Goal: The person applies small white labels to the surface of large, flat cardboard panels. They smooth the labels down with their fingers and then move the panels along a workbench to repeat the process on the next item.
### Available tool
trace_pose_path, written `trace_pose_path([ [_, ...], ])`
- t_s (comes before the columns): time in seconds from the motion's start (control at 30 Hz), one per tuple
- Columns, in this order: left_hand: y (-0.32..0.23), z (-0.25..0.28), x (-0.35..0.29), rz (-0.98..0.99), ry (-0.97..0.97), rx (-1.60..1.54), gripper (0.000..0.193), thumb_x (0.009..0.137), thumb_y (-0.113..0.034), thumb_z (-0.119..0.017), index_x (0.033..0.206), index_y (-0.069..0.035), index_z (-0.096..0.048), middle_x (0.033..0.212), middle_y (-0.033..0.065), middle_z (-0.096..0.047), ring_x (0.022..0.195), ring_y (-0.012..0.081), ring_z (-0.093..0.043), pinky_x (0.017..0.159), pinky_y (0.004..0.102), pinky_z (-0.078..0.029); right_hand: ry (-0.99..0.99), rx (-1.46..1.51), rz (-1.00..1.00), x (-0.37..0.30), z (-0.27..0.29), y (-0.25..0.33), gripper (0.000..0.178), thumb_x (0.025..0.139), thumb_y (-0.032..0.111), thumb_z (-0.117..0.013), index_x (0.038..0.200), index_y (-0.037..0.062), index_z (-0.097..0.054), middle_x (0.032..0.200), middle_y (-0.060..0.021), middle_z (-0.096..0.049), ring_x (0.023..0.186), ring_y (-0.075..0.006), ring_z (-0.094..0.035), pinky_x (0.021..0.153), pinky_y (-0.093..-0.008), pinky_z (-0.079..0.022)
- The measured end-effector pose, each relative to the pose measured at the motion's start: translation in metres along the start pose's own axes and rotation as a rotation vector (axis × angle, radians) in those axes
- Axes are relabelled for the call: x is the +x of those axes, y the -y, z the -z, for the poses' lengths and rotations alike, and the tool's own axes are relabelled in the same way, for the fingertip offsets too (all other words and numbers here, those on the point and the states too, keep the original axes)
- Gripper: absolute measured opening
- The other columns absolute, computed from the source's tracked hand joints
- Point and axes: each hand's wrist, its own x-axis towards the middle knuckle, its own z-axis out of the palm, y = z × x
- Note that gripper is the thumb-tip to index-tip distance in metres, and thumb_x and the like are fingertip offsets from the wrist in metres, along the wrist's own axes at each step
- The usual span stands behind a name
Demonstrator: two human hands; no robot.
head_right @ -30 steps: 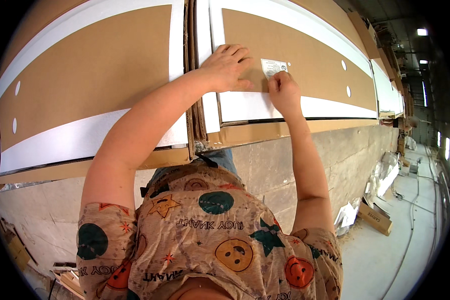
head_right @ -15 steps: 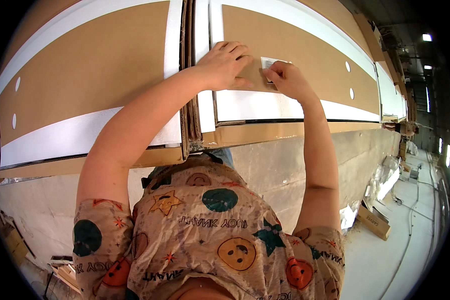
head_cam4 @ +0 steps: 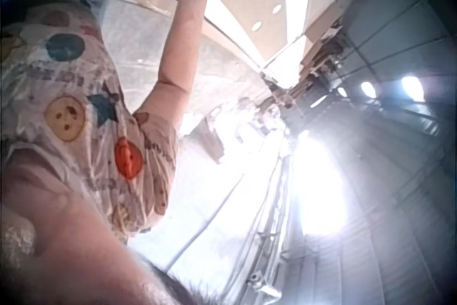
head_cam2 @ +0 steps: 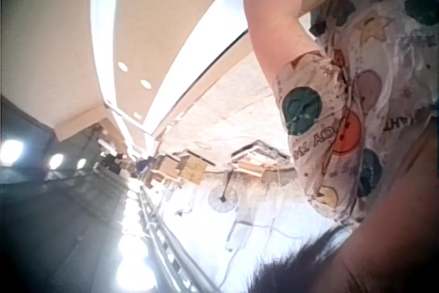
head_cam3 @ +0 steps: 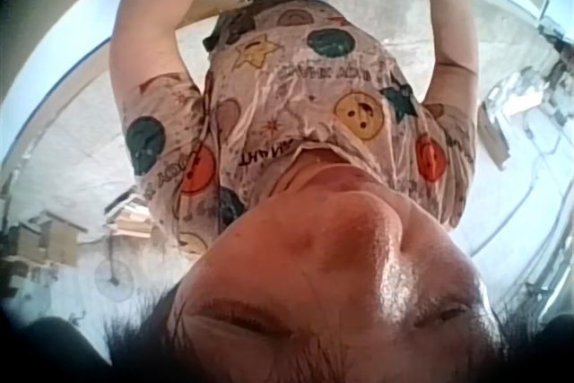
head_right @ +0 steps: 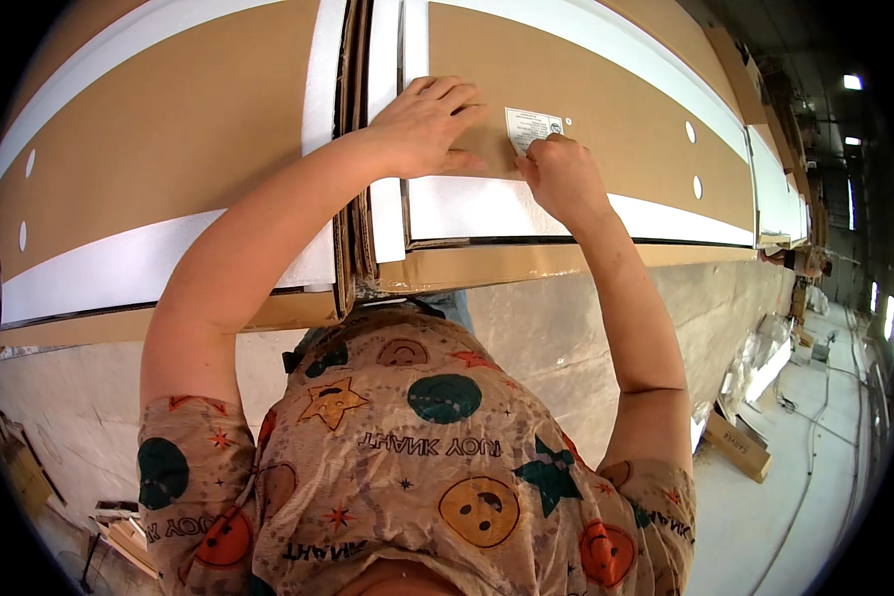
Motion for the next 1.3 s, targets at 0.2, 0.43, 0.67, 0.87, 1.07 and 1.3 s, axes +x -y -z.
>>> trace_pose_path([
  [0.2, -0.001, -0.001, -0.001, 0.002, 0.002, 0.031, 0.071, 0.088, -0.058, -0.049, 0.136, -0.007, -0.043, 0.142, 0.0111, -0.037, 0.137, 0.0250, -0.025, 0.113, 0.0390, -0.020, -0.039, -0.130, 0.013, -0.001, -0.007, 0.007, 0.015, 0.080, 0.010, -0.063, 0.070, -0.0021, -0.062, 0.073, -0.0190, -0.060, 0.070, -0.0359, -0.061, 0.065, -0.0429, -0.051],
  [0.43, 0.000, -0.002, 0.000, -0.003, -0.014, 0.002, 0.069, 0.088, -0.057, -0.050, 0.135, -0.007, -0.045, 0.141, 0.0115, -0.038, 0.136, 0.0257, -0.026, 0.113, 0.0392, -0.020, -0.066, 0.010, 0.010, -0.001, -0.005, -0.003, 0.012, 0.079, 0.008, -0.063, 0.071, -0.0014, -0.062, 0.073, -0.0188, -0.060, 0.071, -0.0358, -0.061, 0.066, -0.0429, -0.051],
  [0.67, 0.002, 0.000, 0.000, 0.001, 0.019, -0.002, 0.068, 0.088, -0.056, -0.051, 0.135, -0.008, -0.044, 0.141, 0.0108, -0.037, 0.136, 0.0253, -0.026, 0.113, 0.0392, -0.020, 0.026, -0.076, 0.038, 0.003, 0.000, 0.003, 0.010, 0.080, 0.007, -0.064, 0.080, -0.0033, -0.064, 0.078, -0.0193, -0.062, 0.071, -0.0358, -0.061, 0.067, -0.0414, -0.050],
  [0.87, 0.002, 0.002, 0.001, 0.006, 0.035, 0.001, 0.067, 0.088, -0.055, -0.053, 0.135, -0.008, -0.045, 0.141, 0.0101, -0.038, 0.136, 0.0247, -0.026, 0.113, 0.0390, -0.020, 0.060, -0.058, 0.079, -0.001, 0.005, 0.009, 0.010, 0.079, 0.006, -0.061, 0.074, -0.0026, -0.062, 0.076, -0.0196, -0.061, 0.072, -0.0355, -0.062, 0.068, -0.0429, -0.051],
  [1.07, 0.000, -0.001, -0.001, 0.001, 0.015, 0.007, 0.066, 0.088, -0.055, -0.052, 0.135, -0.008, -0.045, 0.140, 0.0097, -0.038, 0.135, 0.0242, -0.027, 0.113, 0.0390, -0.020, -0.018, -0.088, 0.112, 0.001, -0.006, -0.001, 0.009, 0.081, 0.003, -0.061, 0.074, -0.0026, -0.060, 0.076, -0.0181, -0.060, 0.070, -0.0364, -0.060, 0.064, -0.0422, -0.050],
  [1.3, 0.003, 0.000, 0.001, 0.012, 0.008, 0.009, 0.067, 0.089, -0.056, -0.050, 0.135, -0.008, -0.045, 0.142, 0.0098, -0.037, 0.137, 0.0244, -0.025, 0.113, 0.0389, -0.020, -0.078, -0.155, 0.102, 0.004, -0.013, -0.002, 0.008, 0.081, 0.003, -0.060, 0.074, -0.0015, -0.060, 0.078, -0.0172, -0.061, 0.071, -0.0374, -0.060, 0.063, -0.0435, -0.049],
])
